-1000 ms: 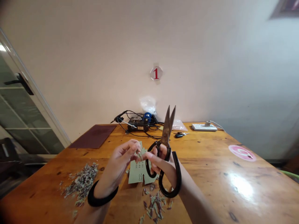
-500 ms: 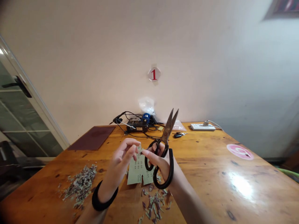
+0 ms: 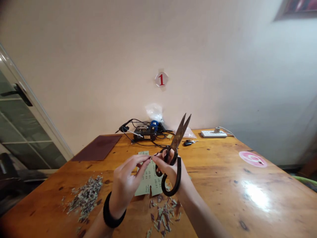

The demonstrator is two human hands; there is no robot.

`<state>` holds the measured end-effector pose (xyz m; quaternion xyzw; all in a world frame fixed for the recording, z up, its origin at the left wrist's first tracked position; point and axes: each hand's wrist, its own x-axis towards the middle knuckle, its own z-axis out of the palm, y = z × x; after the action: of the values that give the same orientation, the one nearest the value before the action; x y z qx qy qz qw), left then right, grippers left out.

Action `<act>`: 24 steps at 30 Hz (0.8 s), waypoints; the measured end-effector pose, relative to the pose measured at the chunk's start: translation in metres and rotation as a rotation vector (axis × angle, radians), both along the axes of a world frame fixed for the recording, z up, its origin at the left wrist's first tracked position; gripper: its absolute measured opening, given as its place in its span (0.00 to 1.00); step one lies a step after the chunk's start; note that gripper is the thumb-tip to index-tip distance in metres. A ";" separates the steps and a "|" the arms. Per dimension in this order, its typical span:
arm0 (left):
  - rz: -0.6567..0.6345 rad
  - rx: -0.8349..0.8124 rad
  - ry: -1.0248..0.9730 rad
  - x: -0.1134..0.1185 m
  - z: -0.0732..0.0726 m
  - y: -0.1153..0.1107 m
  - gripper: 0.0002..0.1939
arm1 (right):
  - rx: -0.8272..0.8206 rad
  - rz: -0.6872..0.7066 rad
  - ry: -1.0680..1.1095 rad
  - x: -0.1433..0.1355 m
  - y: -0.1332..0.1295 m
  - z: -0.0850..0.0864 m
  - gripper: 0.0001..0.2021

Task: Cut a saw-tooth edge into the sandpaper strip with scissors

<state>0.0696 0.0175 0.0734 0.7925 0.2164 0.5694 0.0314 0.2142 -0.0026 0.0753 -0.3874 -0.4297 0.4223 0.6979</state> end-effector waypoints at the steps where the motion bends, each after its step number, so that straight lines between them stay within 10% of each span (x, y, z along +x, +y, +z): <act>1: 0.005 0.027 -0.010 0.000 0.000 -0.001 0.07 | 0.001 0.005 0.002 0.001 0.000 0.000 0.28; 4: -0.035 -0.074 -0.107 -0.001 0.004 -0.002 0.07 | 0.009 0.017 0.009 0.003 0.000 0.000 0.29; 13: -0.418 -1.158 -0.408 -0.008 0.030 0.000 0.17 | 0.041 0.040 0.006 0.016 -0.001 0.008 0.29; 24: -0.423 -1.252 -0.378 -0.005 0.026 0.003 0.19 | 0.041 -0.035 -0.097 0.015 -0.006 0.006 0.24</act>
<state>0.0642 0.0207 0.0998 0.5372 0.3359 0.4473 0.6313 0.2294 -0.0087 0.0810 -0.4005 -0.4649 0.3817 0.6912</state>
